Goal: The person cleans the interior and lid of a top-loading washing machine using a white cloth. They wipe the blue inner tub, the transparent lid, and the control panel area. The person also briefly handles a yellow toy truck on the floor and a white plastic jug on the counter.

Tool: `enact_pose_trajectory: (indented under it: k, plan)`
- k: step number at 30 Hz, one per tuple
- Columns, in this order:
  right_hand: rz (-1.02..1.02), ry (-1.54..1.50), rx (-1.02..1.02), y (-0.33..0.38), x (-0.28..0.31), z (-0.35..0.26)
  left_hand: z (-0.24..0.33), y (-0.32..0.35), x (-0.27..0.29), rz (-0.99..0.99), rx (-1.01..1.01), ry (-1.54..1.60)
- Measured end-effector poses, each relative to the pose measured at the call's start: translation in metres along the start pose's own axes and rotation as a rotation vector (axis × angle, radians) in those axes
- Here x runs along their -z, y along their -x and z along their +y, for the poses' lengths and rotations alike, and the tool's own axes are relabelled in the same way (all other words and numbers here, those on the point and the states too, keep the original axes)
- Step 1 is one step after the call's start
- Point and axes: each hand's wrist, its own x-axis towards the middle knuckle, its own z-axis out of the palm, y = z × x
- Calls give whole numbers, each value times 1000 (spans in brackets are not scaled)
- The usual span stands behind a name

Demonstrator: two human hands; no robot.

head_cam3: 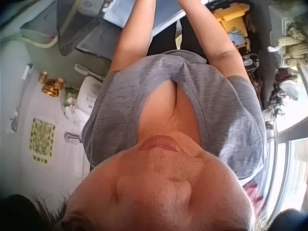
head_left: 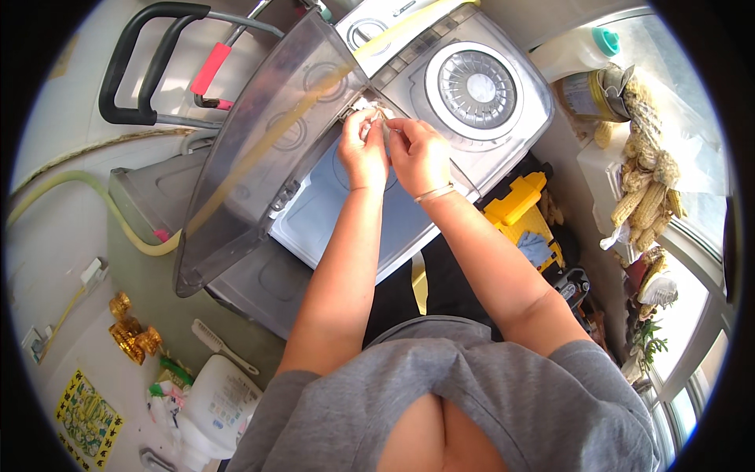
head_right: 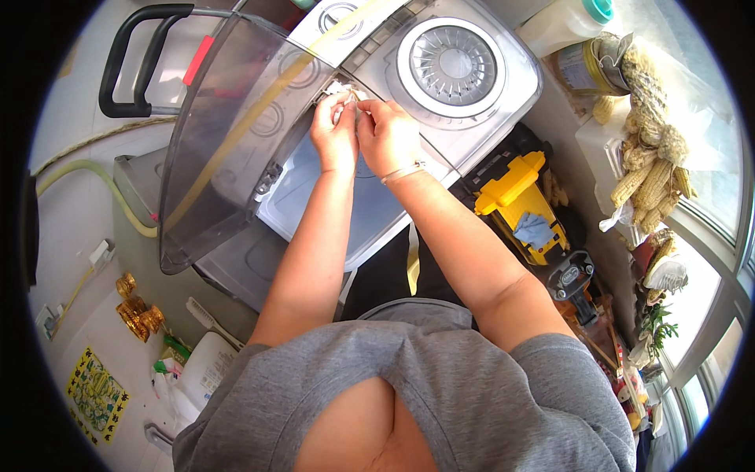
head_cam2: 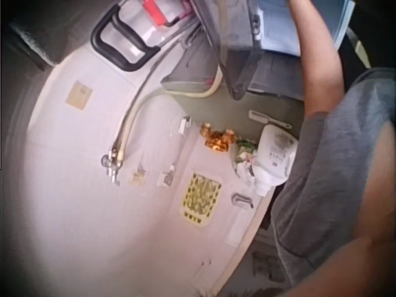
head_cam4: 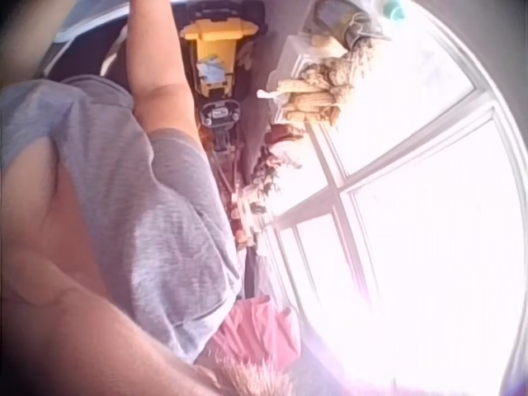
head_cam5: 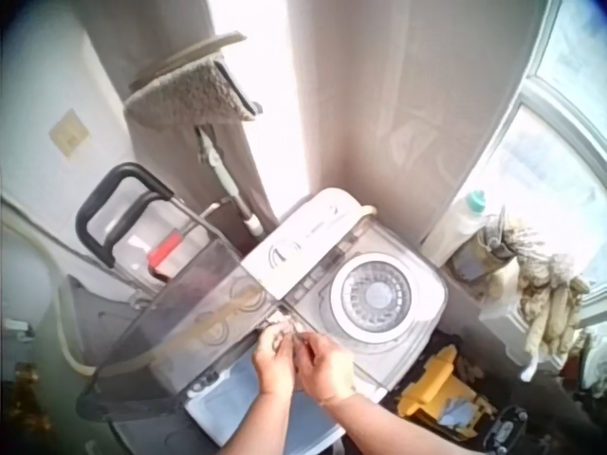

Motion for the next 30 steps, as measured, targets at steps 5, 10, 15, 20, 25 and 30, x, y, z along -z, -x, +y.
enact_pose_trajectory:
  k: [5, 10, 15, 20, 25, 30]
  plan:
    - [-10, 71, 65, -6, 0, -3, 5, 3, -3, 24, 2, 9]
    - [-56, 93, 90, -14, 4, 3, 8, 2, -4, -72, 125, 83]
    - [-70, 17, 19, -14, 6, 0, 9, -3, 1, -89, 185, 40]
    - [-46, 136, 57, -16, -15, -4, 26, 3, 7, -71, 238, 115]
    - [52, 148, 30, -13, -32, -5, 34, 9, 17, -64, 291, 110]
    - [86, 85, -29, 9, -26, -2, 36, 16, 21, -124, 426, 197]
